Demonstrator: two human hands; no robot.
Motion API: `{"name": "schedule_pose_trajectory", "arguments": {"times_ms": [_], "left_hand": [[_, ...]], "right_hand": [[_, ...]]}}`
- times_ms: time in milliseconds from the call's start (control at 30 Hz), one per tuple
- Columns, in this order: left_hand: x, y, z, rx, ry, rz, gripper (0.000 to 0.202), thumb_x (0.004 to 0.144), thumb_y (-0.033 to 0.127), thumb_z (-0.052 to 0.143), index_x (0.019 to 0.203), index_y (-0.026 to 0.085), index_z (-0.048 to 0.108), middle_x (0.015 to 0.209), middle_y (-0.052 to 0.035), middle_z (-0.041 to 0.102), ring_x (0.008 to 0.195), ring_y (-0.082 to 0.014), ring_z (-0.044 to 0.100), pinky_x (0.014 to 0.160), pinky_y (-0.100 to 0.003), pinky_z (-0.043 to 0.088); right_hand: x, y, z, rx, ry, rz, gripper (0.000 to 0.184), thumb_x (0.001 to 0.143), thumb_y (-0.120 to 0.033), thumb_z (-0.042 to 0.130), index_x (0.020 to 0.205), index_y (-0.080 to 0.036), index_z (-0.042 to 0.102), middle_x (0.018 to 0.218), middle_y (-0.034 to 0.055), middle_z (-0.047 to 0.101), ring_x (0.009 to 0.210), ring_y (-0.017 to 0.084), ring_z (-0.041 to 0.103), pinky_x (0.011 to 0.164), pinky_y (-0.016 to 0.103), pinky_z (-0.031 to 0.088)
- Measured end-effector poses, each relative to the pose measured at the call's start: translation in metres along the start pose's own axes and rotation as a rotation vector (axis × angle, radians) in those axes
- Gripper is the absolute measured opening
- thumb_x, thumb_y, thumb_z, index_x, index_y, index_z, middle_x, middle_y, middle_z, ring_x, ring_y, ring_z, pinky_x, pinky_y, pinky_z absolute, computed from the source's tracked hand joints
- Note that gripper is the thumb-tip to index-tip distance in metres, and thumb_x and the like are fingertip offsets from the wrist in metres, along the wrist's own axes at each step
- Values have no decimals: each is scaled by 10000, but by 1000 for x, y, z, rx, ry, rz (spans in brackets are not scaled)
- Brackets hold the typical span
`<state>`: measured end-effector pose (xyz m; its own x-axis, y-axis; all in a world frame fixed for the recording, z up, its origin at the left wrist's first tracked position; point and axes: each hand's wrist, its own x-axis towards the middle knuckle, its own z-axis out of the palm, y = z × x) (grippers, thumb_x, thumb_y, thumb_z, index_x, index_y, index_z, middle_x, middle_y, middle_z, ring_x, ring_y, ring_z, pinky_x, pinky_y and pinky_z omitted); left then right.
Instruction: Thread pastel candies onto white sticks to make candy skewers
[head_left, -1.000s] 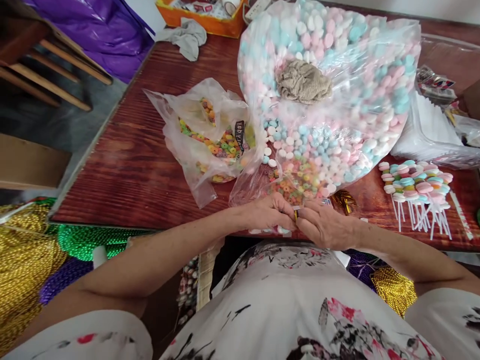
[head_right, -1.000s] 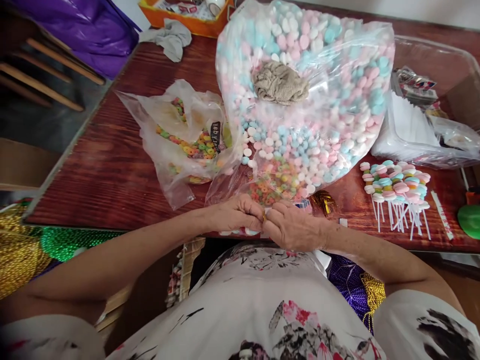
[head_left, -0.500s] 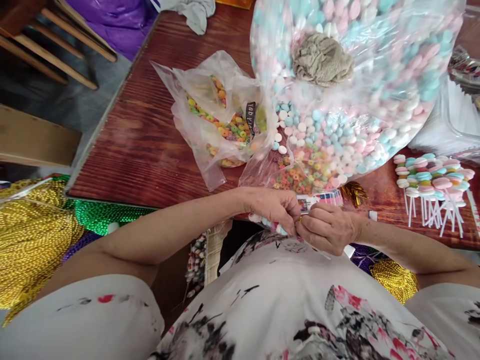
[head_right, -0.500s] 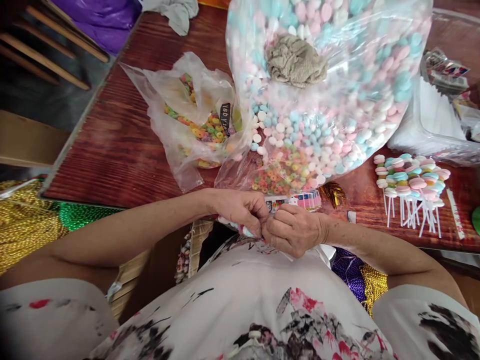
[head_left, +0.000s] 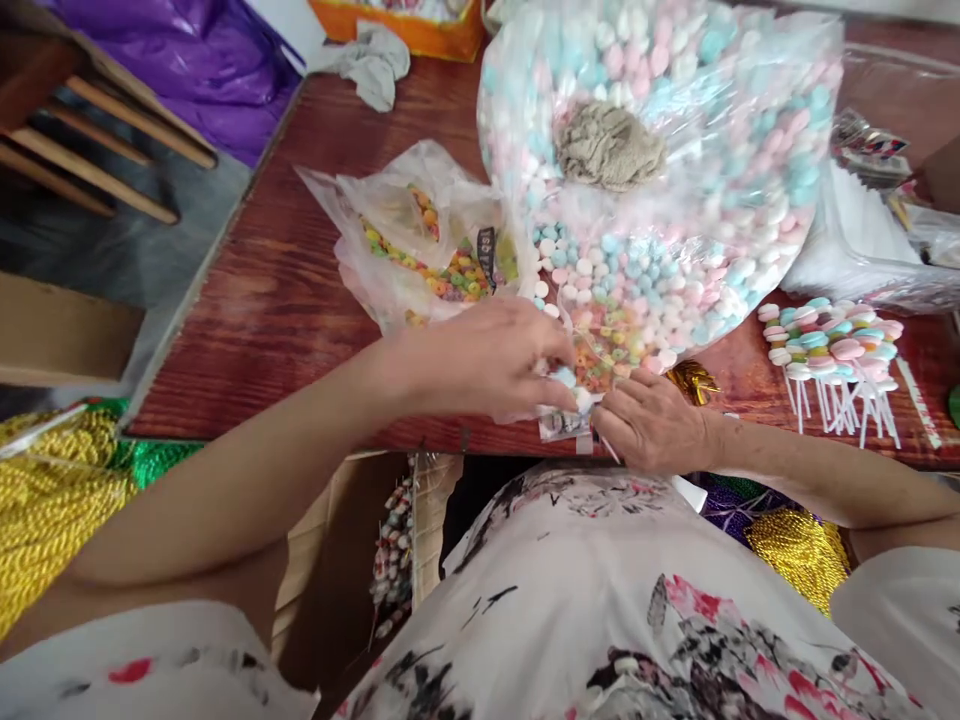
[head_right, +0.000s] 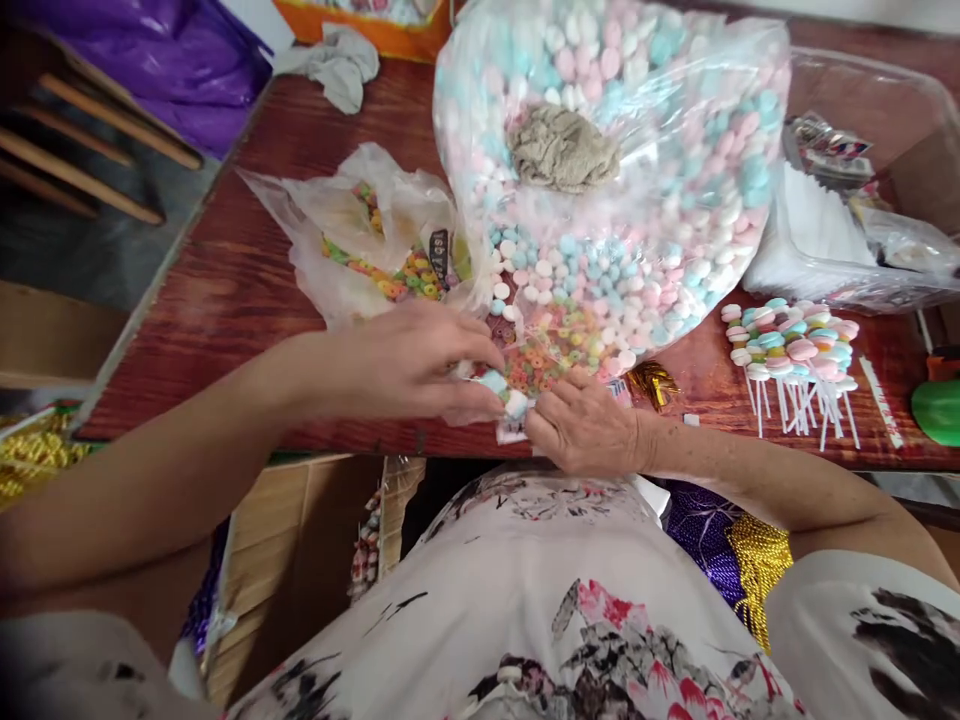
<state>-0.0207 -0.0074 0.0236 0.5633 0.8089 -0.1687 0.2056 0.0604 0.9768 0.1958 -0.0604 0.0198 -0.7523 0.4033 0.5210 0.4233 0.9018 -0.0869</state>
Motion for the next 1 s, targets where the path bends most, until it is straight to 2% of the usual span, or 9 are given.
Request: {"name": "schedule_pose_trajectory", "arguments": {"times_ms": [200,333,433,533,600,667,767,867,1000], "left_hand": [[37,37,14,222,170,310,354,736,471,772,910,166,725,902,-87,722,900,-242,669,771,-334,548],[33,38,9,176,310,434,320,854,443,673,1049,196,731,1122,-115,703,1095,-255,634,943,-385,518],[22,22,7,-2,341,357,460,881,460,644,1295,261,632,1253,-101,655,1187,-234,589,928,-337,522],[9,3,10,-131,121,185,591,864,489,657,1392,245,552,1115,-85,696,1014,-205,659,810,-280,534],[1,-5,12,-68,37,154,567,875,463,650,1375,209,570,1004,-68,715,887,-189,676,771,-277,533],[-5,-9,10,146,147,265,487,890,390,643,1331,187,607,1021,-76,722,904,-201,676,825,-309,531],[-15,-14,-2,581,313,554,374,913,262,580,1275,190,643,1085,-108,720,987,-220,664,896,-357,513],[-47,-32,-21,873,268,734,440,885,191,571,1314,272,624,1060,-91,732,953,-230,658,857,-390,515],[-143,-65,-52,992,307,446,716,811,217,613,1399,587,440,1202,113,703,968,-278,633,854,-483,495]], "right_hand": [[39,30,-26,464,332,549,186,892,-127,441,737,-200,516,637,-24,486,584,110,435,563,257,336],[40,13,-9,929,249,674,167,855,-166,491,691,-197,484,612,-48,465,559,84,428,531,211,359],[35,12,8,858,350,735,163,863,-193,501,700,-197,490,622,-44,465,564,88,420,545,222,368],[39,21,16,617,520,645,179,896,-221,501,718,-203,512,632,-30,493,582,101,428,597,255,384],[44,23,19,595,563,619,184,898,-255,516,722,-207,533,634,-18,521,602,113,454,622,273,395],[48,19,22,753,580,702,186,862,-301,569,704,-206,547,629,-17,529,606,117,463,607,273,390],[50,0,32,1329,502,938,240,751,-359,681,672,-197,523,548,-53,455,510,84,372,493,232,296],[54,-33,50,1938,274,1075,303,681,-372,738,702,-198,490,489,-99,377,429,47,240,436,202,190],[57,-67,81,2021,-110,967,248,786,-387,675,804,-189,527,570,-59,527,422,59,344,429,203,288]]}}
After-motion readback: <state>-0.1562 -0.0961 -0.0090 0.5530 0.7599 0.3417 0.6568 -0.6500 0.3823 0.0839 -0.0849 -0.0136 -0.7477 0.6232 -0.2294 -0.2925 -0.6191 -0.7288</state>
